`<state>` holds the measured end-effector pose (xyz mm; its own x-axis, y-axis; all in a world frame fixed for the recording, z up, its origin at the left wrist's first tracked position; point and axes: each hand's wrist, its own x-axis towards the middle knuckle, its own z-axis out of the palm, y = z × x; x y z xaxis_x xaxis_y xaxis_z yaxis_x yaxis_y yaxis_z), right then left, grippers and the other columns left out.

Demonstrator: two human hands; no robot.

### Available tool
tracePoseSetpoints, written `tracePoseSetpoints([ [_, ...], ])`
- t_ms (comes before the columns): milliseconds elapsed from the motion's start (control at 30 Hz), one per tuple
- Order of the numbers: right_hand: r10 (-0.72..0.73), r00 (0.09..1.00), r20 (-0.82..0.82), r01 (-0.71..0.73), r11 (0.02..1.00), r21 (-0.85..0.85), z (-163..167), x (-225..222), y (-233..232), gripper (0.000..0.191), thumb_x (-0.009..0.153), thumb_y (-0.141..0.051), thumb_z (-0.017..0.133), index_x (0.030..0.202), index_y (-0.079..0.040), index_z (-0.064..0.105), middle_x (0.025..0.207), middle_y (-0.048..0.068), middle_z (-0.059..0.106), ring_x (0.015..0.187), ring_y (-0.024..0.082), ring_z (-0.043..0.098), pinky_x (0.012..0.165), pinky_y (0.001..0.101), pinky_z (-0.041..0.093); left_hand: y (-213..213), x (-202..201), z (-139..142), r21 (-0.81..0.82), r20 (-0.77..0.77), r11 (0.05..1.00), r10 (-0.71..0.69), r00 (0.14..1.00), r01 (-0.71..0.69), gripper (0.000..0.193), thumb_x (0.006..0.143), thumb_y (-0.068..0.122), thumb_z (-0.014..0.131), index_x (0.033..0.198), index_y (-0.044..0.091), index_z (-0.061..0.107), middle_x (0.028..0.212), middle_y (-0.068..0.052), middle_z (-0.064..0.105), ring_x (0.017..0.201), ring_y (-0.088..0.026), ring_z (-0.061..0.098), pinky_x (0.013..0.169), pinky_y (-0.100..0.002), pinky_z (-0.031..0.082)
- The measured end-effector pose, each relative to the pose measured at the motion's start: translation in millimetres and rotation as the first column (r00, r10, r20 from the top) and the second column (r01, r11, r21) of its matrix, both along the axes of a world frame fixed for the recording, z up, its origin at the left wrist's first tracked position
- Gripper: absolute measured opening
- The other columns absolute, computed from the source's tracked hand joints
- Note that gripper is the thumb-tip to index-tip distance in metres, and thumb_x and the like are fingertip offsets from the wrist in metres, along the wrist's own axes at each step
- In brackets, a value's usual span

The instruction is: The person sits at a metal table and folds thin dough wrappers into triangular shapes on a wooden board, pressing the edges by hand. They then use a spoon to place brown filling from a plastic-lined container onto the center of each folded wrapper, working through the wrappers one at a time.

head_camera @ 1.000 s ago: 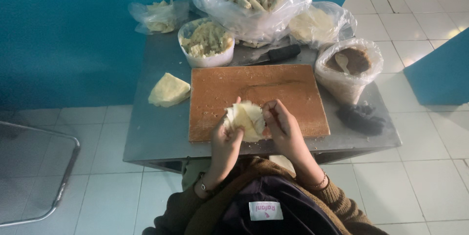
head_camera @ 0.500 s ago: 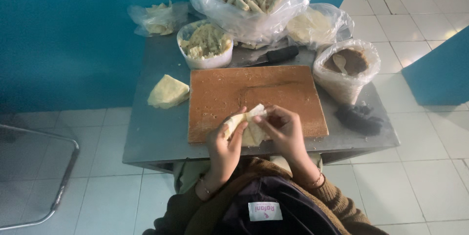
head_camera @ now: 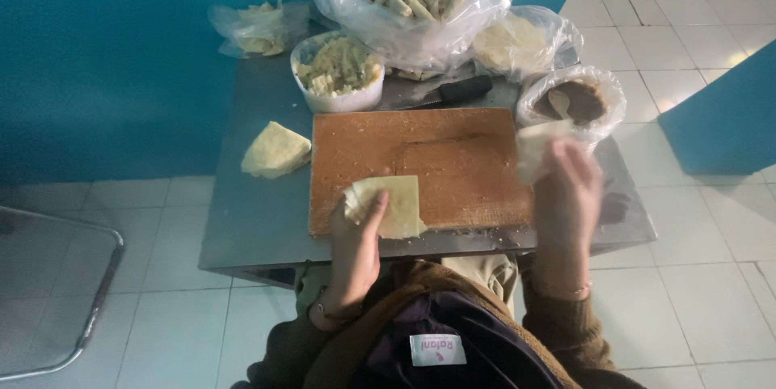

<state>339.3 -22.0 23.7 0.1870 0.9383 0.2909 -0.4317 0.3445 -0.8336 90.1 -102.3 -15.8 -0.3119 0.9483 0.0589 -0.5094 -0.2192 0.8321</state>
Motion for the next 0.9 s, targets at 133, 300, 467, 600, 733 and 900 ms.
tracePoseSetpoints([
  [133,-0.506,0.526,0.684,0.346,0.862,0.372,12.6,20.7,-3.4,0.007,0.094,-0.012,0.077,0.099,-0.007,0.077,0.096,0.006,0.072,0.076,0.016,0.067,0.066,0.0312,0.053,-1.4,-3.0,5.6,0.046,0.178,0.996,-0.08,0.981,0.073,0.051,0.093,0.002,0.061,0.143,0.0,0.052,0.132,-0.013,0.065,0.115,-0.021,0.065,0.099,-0.042,0.056],
  [300,-0.384,-0.051,0.922,-0.041,0.923,0.383,4.7,14.9,-17.5,0.009,0.082,-0.019,0.081,0.092,-0.019,0.082,0.089,-0.002,0.074,0.074,0.016,0.067,0.069,0.0336,0.051,-4.9,-7.5,11.4,0.134,0.296,0.983,-0.158,0.942,0.122,0.073,0.087,-0.01,0.045,0.157,0.005,0.034,0.142,-0.016,0.054,0.13,-0.025,0.058,0.109,-0.041,0.051],
  [467,-0.399,-0.038,0.916,-0.096,0.914,0.394,-4.0,11.9,-38.3,0.015,0.082,-0.016,0.078,0.096,-0.021,0.083,0.09,-0.005,0.074,0.079,0.014,0.067,0.078,0.0344,0.044,-4.6,-7.0,12.9,0.139,0.309,0.981,-0.174,0.935,0.137,0.072,0.089,-0.008,0.045,0.158,0.004,0.033,0.144,-0.018,0.052,0.132,-0.027,0.056,0.11,-0.041,0.049],
  [600,-0.392,-0.031,0.919,-0.109,0.916,0.387,-0.9,6.3,-42.7,0.01,0.085,-0.02,0.077,0.094,-0.021,0.081,0.091,-0.006,0.075,0.082,0.013,0.068,0.081,0.0345,0.044,-6.0,-6.0,14.3,0.183,0.309,0.973,-0.194,0.931,0.142,0.078,0.084,-0.011,0.044,0.159,0.005,0.031,0.147,-0.017,0.05,0.136,-0.027,0.053,0.113,-0.04,0.047],
  [733,-0.313,-0.008,0.95,-0.109,0.945,0.31,11.4,2.3,-47.4,0.022,0.081,-0.027,0.08,0.101,-0.017,0.082,0.088,-0.003,0.077,0.072,0.012,0.067,0.077,0.0345,0.042,-6.2,-1.0,15.8,0.21,0.28,0.965,-0.213,0.936,0.157,0.078,0.084,-0.012,0.042,0.159,0.004,0.029,0.148,-0.019,0.049,0.138,-0.028,0.052,0.115,-0.042,0.047],
  [900,-0.332,0.202,0.921,-0.152,0.919,0.364,25.2,-18.6,-54.1,0.022,0.079,-0.019,0.083,0.1,-0.014,0.08,0.096,0.001,0.079,0.083,0.012,0.072,0.075,0.0337,0.051,-8.2,1.7,15.8,0.156,0.233,0.958,-0.272,0.934,0.24,0.073,0.089,-0.007,0.041,0.16,0.004,0.028,0.148,-0.019,0.05,0.134,-0.028,0.054,0.113,-0.043,0.048],
])
